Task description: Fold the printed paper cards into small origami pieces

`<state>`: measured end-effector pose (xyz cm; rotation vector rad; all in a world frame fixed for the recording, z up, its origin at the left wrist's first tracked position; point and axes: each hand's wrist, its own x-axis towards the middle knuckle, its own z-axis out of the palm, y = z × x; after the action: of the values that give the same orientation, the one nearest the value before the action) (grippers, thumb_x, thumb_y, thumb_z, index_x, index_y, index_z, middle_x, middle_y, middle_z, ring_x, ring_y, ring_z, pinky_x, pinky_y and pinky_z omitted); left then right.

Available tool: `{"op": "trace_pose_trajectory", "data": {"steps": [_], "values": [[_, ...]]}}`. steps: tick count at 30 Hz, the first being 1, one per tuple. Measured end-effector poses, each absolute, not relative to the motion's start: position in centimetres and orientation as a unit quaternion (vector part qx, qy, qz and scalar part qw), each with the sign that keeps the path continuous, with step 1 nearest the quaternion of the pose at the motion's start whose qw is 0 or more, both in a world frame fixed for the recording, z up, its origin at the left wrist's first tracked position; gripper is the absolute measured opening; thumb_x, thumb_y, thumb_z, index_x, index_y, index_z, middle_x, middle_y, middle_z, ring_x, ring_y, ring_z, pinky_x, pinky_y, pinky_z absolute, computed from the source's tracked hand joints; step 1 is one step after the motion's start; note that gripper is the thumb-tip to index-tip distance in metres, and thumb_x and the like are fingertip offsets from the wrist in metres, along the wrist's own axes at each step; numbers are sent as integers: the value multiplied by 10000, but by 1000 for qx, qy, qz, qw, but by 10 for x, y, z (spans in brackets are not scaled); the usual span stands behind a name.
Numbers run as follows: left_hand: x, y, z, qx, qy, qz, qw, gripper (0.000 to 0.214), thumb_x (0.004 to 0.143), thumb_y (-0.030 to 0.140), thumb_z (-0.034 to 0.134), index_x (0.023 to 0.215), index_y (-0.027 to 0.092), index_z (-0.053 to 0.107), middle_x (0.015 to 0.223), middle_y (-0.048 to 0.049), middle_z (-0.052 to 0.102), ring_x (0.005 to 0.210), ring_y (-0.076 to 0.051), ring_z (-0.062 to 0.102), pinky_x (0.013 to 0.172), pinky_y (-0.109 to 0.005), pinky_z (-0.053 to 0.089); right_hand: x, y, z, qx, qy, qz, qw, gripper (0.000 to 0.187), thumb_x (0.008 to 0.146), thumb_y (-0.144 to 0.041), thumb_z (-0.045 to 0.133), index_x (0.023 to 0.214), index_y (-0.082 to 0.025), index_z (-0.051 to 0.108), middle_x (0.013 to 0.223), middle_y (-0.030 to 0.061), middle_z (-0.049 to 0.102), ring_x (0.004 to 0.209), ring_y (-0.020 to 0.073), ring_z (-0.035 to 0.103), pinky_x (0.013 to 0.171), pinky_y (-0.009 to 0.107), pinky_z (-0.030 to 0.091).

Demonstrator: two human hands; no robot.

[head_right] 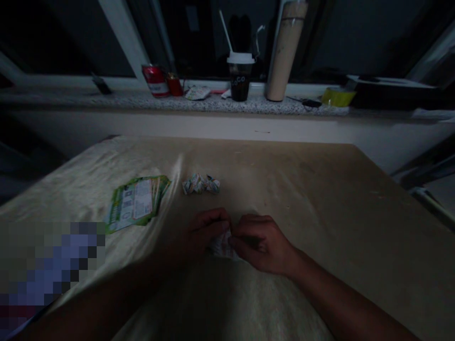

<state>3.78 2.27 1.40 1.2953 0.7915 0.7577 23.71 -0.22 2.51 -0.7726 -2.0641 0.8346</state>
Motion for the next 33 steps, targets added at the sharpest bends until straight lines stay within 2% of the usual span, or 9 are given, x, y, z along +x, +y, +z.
{"op": "trace_pose_trajectory", "data": {"steps": [4, 8, 11, 14, 16, 19, 24, 30, 33], "values": [[38, 27, 13, 506, 400, 355, 676, 255, 774, 397, 678, 707, 175, 572, 595, 53, 476, 519, -90, 409, 500, -212, 319, 237, -6, 30, -245, -835, 285, 402, 173, 889, -143, 559, 737, -215, 597, 600, -5, 508, 588, 161, 481, 608, 330, 422], [31, 35, 14, 484, 439, 390, 649, 243, 764, 390, 671, 689, 185, 565, 594, 59, 460, 519, -90, 412, 501, -209, 327, 243, -16, 37, -207, -840, 314, 393, 132, 870, -149, 558, 790, -219, 636, 647, 28, 579, 623, 186, 550, 652, 369, 458], [25, 36, 14, 487, 443, 397, 640, 264, 767, 415, 676, 699, 191, 554, 592, 64, 455, 504, -90, 405, 488, -209, 329, 250, -19, 39, -238, -801, 334, 437, 189, 939, -211, 508, 801, -228, 638, 617, 36, 569, 614, 204, 548, 635, 386, 460], [26, 27, 16, 537, 412, 352, 647, 268, 834, 428, 649, 743, 189, 570, 615, 57, 480, 509, -91, 407, 477, -206, 321, 254, -15, 35, -326, -748, 339, 469, 251, 980, -326, 528, 779, -222, 637, 642, 34, 581, 614, 190, 549, 599, 350, 456], [29, 17, 19, 594, 381, 332, 626, 251, 876, 408, 626, 776, 180, 596, 644, 48, 499, 556, -99, 437, 513, -210, 350, 252, -13, 30, -379, -733, 366, 430, 180, 945, -335, 622, 823, -209, 662, 715, 35, 650, 643, 171, 590, 587, 304, 460], [33, 7, 24, 662, 356, 305, 584, 231, 910, 362, 594, 791, 167, 625, 671, 30, 528, 615, -110, 470, 558, -218, 359, 244, -15, 24, -411, -722, 406, 380, 191, 909, -319, 681, 768, -191, 663, 677, 12, 640, 615, 143, 576, 559, 261, 453], [30, 7, 28, 664, 355, 302, 585, 219, 900, 348, 627, 812, 150, 660, 709, 7, 600, 654, -120, 522, 605, -226, 409, 240, -19, 19, -438, -657, 464, 403, 219, 907, -341, 685, 757, -182, 687, 635, -5, 613, 563, 118, 542, 517, 234, 440], [33, 5, 25, 681, 368, 295, 560, 152, 861, 277, 630, 786, 152, 674, 668, 18, 593, 611, -109, 500, 557, -209, 378, 239, -19, 23, -454, -638, 472, 405, 236, 898, -367, 693, 771, -170, 726, 641, 14, 653, 572, 128, 566, 530, 243, 457], [34, 4, 25, 697, 358, 293, 547, 148, 855, 265, 627, 769, 156, 678, 644, 23, 577, 589, -104, 480, 539, -205, 363, 238, -20, 26, -452, -625, 501, 393, 273, 898, -383, 696, 739, -163, 718, 602, 7, 631, 541, 118, 540, 500, 238, 427]]}}
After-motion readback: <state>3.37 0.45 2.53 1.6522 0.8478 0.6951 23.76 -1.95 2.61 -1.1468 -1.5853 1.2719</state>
